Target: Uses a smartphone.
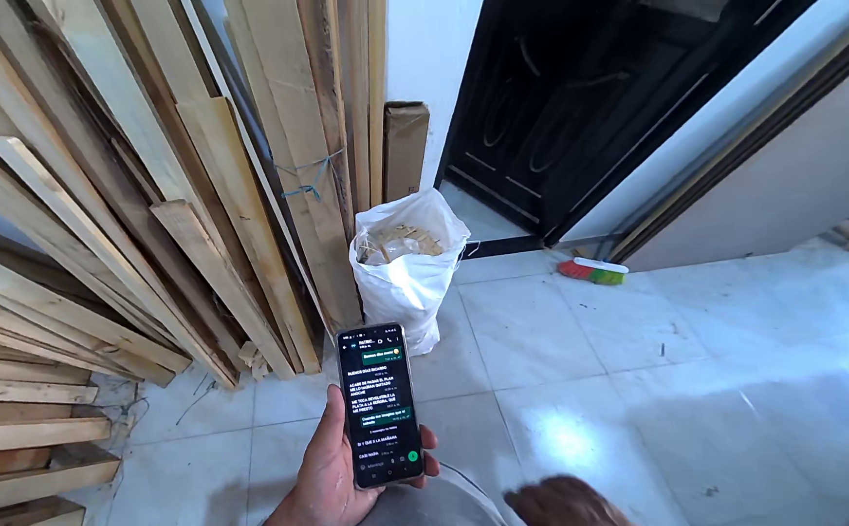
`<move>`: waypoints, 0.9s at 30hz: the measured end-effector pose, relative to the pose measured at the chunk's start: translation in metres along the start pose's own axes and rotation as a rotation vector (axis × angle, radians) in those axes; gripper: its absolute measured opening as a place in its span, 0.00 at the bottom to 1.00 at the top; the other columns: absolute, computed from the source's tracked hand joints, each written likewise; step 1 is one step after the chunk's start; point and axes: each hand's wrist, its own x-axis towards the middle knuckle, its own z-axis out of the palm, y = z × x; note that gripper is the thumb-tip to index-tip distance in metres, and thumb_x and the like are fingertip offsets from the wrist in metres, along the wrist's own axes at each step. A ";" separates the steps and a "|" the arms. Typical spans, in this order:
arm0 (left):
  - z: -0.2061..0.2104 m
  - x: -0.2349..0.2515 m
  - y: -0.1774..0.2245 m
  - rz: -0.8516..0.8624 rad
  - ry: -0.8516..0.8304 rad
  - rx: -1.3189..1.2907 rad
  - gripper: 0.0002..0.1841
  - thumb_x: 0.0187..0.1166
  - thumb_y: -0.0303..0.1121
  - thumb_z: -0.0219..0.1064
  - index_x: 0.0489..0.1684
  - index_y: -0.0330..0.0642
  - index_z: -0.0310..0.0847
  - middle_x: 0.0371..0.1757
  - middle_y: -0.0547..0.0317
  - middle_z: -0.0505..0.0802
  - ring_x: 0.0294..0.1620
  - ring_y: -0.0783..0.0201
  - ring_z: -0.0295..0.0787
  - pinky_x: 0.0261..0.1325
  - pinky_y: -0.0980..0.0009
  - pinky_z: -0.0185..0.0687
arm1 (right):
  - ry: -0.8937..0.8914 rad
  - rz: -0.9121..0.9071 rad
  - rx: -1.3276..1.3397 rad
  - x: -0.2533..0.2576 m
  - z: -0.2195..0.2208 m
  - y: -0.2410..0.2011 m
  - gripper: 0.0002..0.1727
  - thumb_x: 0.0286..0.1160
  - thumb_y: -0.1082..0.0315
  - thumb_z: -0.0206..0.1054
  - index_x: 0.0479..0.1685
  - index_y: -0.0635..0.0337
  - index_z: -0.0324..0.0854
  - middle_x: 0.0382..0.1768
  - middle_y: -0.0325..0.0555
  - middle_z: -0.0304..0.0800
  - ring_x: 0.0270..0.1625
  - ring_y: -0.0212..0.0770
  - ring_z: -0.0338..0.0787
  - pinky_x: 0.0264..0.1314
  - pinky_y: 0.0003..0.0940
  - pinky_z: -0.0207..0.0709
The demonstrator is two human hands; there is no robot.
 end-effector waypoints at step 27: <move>0.029 -0.008 0.003 0.080 -0.033 0.104 0.34 0.81 0.67 0.54 0.75 0.54 0.82 0.67 0.46 0.91 0.67 0.49 0.90 0.73 0.50 0.83 | 1.006 -0.318 0.373 0.093 -0.048 -0.100 0.38 0.72 0.30 0.66 0.73 0.46 0.76 0.80 0.62 0.72 0.85 0.51 0.72 0.82 0.46 0.73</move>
